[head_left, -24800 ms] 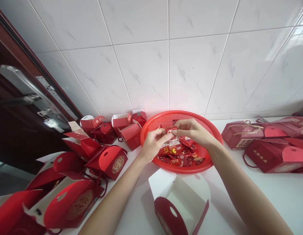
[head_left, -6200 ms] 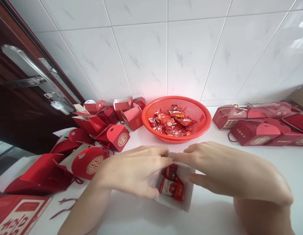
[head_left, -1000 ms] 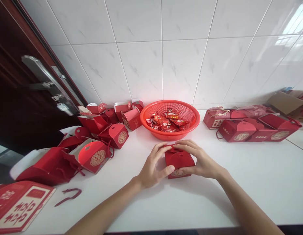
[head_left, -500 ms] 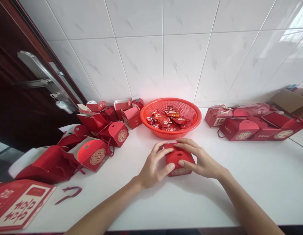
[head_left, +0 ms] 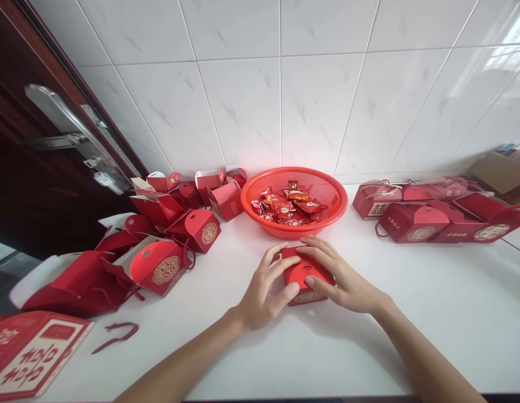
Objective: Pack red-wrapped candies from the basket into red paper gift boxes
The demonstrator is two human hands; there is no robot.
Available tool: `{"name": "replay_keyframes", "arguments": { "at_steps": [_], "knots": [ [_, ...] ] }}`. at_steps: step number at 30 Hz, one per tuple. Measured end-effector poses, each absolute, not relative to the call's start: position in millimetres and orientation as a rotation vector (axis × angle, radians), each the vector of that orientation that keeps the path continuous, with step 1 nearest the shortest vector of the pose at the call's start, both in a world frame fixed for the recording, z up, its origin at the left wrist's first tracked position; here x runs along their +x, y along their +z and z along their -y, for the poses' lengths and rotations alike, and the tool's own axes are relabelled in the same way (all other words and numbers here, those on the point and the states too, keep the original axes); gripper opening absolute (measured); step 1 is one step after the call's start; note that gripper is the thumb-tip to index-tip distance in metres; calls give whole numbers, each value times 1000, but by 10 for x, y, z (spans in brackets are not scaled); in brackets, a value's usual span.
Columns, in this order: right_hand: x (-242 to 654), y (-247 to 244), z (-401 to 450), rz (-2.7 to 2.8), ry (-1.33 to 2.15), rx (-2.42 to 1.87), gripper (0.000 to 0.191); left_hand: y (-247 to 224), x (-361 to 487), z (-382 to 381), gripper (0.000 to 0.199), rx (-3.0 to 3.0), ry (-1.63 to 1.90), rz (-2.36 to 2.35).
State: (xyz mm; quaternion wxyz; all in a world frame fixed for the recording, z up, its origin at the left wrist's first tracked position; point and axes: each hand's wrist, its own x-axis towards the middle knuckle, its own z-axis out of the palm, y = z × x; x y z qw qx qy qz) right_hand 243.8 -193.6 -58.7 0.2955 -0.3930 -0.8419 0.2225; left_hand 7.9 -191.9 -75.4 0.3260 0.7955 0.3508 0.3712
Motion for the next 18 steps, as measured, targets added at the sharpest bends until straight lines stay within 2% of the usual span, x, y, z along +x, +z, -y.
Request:
{"name": "replay_keyframes", "arguments": {
  "at_steps": [10, 18],
  "knots": [
    [2459, -610, 1949, 2190, 656, -1151, 62, -765, 89, 1931, 36, 2040, 996, -960],
    [2459, -538, 1933, 1984, 799, -1299, 48, -777, 74, 1959, 38, 2061, 995, -978]
  ]
}}
